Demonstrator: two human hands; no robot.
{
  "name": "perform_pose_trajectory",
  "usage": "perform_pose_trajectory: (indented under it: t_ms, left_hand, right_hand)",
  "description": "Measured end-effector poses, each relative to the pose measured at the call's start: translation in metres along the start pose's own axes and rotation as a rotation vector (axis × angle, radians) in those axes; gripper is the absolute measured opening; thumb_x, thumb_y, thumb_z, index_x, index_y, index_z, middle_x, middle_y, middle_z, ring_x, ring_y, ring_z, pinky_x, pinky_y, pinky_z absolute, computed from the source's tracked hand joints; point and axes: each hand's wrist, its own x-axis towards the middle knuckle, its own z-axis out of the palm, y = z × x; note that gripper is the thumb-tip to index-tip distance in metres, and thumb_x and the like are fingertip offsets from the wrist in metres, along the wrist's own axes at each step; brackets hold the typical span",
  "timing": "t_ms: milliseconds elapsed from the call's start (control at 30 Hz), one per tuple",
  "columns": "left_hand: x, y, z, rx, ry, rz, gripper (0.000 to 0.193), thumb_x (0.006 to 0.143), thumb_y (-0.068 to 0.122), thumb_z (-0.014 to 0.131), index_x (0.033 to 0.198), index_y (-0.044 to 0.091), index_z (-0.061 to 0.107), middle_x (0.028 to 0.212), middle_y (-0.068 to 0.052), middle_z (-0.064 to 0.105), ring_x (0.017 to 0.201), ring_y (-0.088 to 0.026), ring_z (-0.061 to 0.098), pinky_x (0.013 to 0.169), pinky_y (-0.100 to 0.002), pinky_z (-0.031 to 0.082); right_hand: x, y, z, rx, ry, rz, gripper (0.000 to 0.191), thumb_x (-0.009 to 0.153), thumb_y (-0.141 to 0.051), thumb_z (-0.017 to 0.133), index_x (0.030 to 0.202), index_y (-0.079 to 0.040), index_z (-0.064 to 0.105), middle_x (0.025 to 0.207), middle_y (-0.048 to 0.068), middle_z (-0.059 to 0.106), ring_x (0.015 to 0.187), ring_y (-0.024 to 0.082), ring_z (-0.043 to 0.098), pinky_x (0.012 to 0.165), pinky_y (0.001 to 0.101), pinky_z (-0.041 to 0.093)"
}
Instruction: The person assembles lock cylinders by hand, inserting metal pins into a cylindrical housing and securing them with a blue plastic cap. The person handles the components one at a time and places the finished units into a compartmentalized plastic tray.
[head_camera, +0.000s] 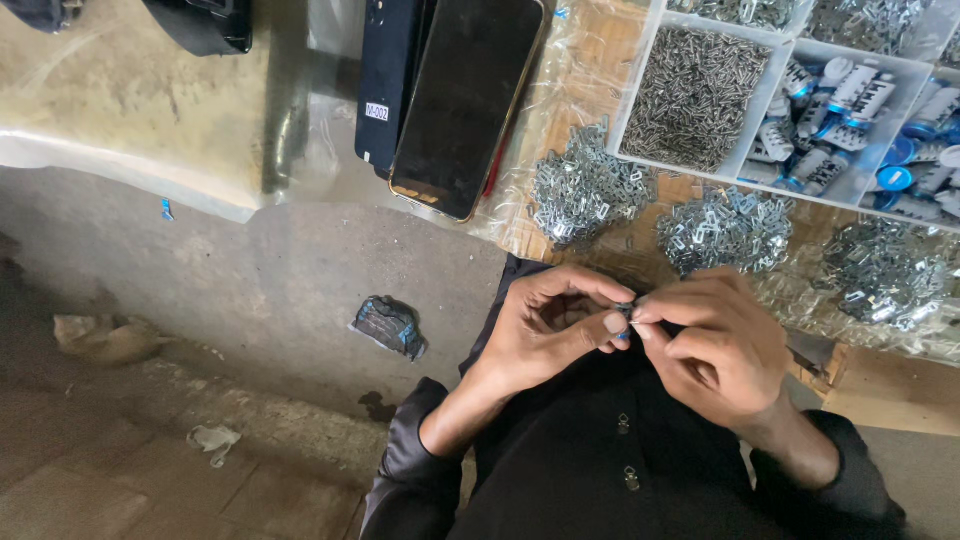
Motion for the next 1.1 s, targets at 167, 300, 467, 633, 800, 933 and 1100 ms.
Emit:
perform_pose_trajectory:
  t_ms: [167, 300, 467, 633, 800, 933, 1100]
  left_hand:
    - [0.004, 0.011, 0.001, 0.250, -0.066, -0.008, 0.024, 0.099, 0.004, 0.076, 0.121, -0.004, 0.071, 0.103, -0.012, 0.076, 0.088, -0.013, 0.071, 0.079, -0.026, 0.060]
    - [-0.002, 0.031, -0.015, 0.403, -0.164, -0.038, 0.021, 0.097, 0.002, 0.078, 0.116, -0.005, 0.074, 0.101, -0.014, 0.078, 0.087, -0.014, 0.073, 0.075, -0.025, 0.059]
    - [-0.002, 0.027, -0.015, 0.204, 0.044, 0.019, 0.022, 0.098, 0.001, 0.075, 0.118, -0.004, 0.069, 0.105, -0.014, 0.077, 0.087, -0.014, 0.074, 0.076, -0.026, 0.063]
    - [0.000, 0.013, -0.009, 0.080, 0.081, 0.019, 0.023, 0.098, 0.001, 0.074, 0.119, -0.004, 0.067, 0.108, -0.015, 0.076, 0.089, -0.015, 0.074, 0.078, -0.028, 0.063]
    - [0.000, 0.009, -0.006, 0.041, 0.019, 0.029, 0.023, 0.101, 0.000, 0.073, 0.122, -0.005, 0.067, 0.110, -0.014, 0.074, 0.094, -0.016, 0.074, 0.082, -0.028, 0.063]
    - [0.001, 0.010, -0.004, 0.040, -0.003, 0.015, 0.024, 0.101, -0.001, 0.072, 0.123, -0.005, 0.067, 0.110, -0.012, 0.073, 0.095, -0.015, 0.073, 0.084, -0.028, 0.063]
    - [0.003, 0.013, -0.004, 0.076, 0.011, -0.011, 0.023, 0.100, -0.001, 0.072, 0.122, -0.005, 0.067, 0.106, -0.012, 0.074, 0.092, -0.014, 0.073, 0.082, -0.027, 0.063]
  right_hand:
    - [0.000, 0.001, -0.017, -0.015, -0.208, 0.031, 0.027, 0.079, -0.014, 0.087, 0.086, -0.012, 0.060, 0.092, 0.000, 0.071, 0.090, 0.017, 0.071, 0.086, 0.0375, 0.055]
    - [-0.009, 0.004, -0.023, -0.282, -0.237, 0.145, 0.034, 0.076, -0.037, 0.091, 0.091, -0.013, 0.072, 0.082, -0.003, 0.065, 0.080, 0.015, 0.058, 0.087, 0.0411, 0.039]
    - [-0.029, 0.006, -0.005, -0.611, -0.166, 0.001, 0.038, 0.086, -0.038, 0.088, 0.116, -0.015, 0.082, 0.096, -0.002, 0.066, 0.094, 0.020, 0.051, 0.091, 0.0445, 0.026]
    - [-0.025, 0.015, 0.000, -0.648, -0.138, -0.108, 0.022, 0.088, -0.022, 0.085, 0.108, -0.015, 0.080, 0.100, -0.003, 0.071, 0.098, 0.018, 0.057, 0.094, 0.0467, 0.029]
    - [-0.011, 0.009, -0.004, -0.162, -0.030, -0.060, 0.026, 0.085, -0.008, 0.087, 0.107, -0.012, 0.074, 0.104, 0.004, 0.072, 0.098, 0.020, 0.069, 0.090, 0.0394, 0.045]
    - [-0.003, 0.002, -0.004, 0.060, 0.033, -0.014, 0.027, 0.082, -0.004, 0.084, 0.104, -0.009, 0.071, 0.100, 0.006, 0.074, 0.092, 0.019, 0.073, 0.079, 0.0356, 0.052]
    - [0.005, 0.006, -0.001, -0.053, 0.061, -0.188, 0.024, 0.089, -0.008, 0.086, 0.101, -0.009, 0.066, 0.099, 0.006, 0.076, 0.098, 0.022, 0.075, 0.079, 0.0349, 0.055]
